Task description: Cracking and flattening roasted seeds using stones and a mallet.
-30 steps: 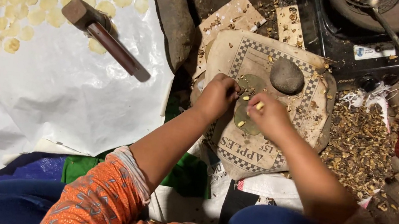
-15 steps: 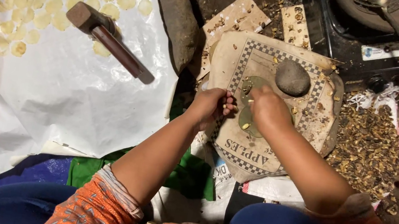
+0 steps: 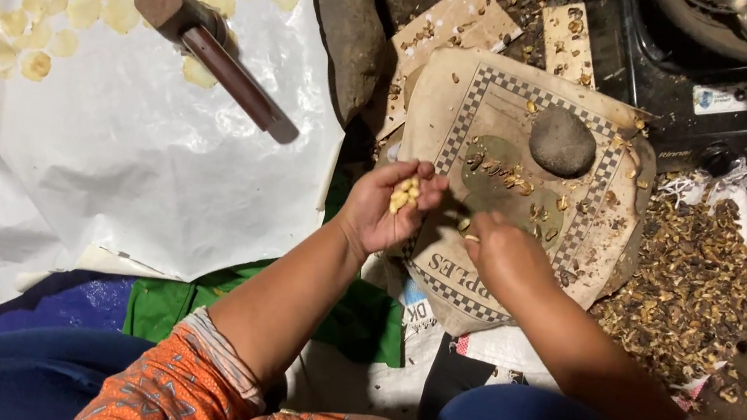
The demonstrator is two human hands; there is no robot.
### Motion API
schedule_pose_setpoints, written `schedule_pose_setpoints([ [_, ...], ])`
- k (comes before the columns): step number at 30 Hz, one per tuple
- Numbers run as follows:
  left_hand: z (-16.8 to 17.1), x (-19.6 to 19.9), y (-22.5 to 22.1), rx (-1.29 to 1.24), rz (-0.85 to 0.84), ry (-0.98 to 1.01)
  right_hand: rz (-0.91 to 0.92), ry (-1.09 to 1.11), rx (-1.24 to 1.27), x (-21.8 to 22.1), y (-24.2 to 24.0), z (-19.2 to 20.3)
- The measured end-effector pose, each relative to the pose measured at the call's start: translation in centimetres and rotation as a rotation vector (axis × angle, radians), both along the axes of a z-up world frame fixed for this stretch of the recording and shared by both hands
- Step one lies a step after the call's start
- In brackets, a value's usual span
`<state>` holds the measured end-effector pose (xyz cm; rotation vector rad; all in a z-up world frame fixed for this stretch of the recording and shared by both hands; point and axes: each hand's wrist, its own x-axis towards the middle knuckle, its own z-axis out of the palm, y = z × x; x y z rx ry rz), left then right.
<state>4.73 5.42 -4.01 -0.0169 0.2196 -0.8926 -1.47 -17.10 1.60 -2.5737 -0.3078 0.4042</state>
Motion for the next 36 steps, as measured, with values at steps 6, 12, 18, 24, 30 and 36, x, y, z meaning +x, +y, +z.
schedule_pose_setpoints([
  [6, -1.9, 1.5, -1.1, 0.717, 0.057, 0.093, 0.016, -0.003, 0.149, 1.1, 0.5, 0.8],
  [12, -4.2, 0.1, -1.6, 0.572, 0.076, 0.145, 0.175, -0.131, 0.033, 1.7, 1.0, 1.0],
  [18, 0.5, 3.2, -2.6, 0.393, -0.032, -0.015, 0.094, -0.321, 0.070, 5.8, 3.5, 13.3],
  [24, 18.5, 15.9, 13.5, 0.928, 0.035, -0.698, 0.204, -0.352, 0.008, 11.1, 12.2, 21.6],
  [30, 13.9, 15.2, 34.5, 0.951, 0.595, -0.525, 0.320, -0.163, -0.027, 19.0, 27.3, 10.0],
  [36, 5.9, 10.7, 37.5, 2.212, 0.994, -1.124, -0.051, -0.222, 0.351, 20.9, 35.3, -2.8],
])
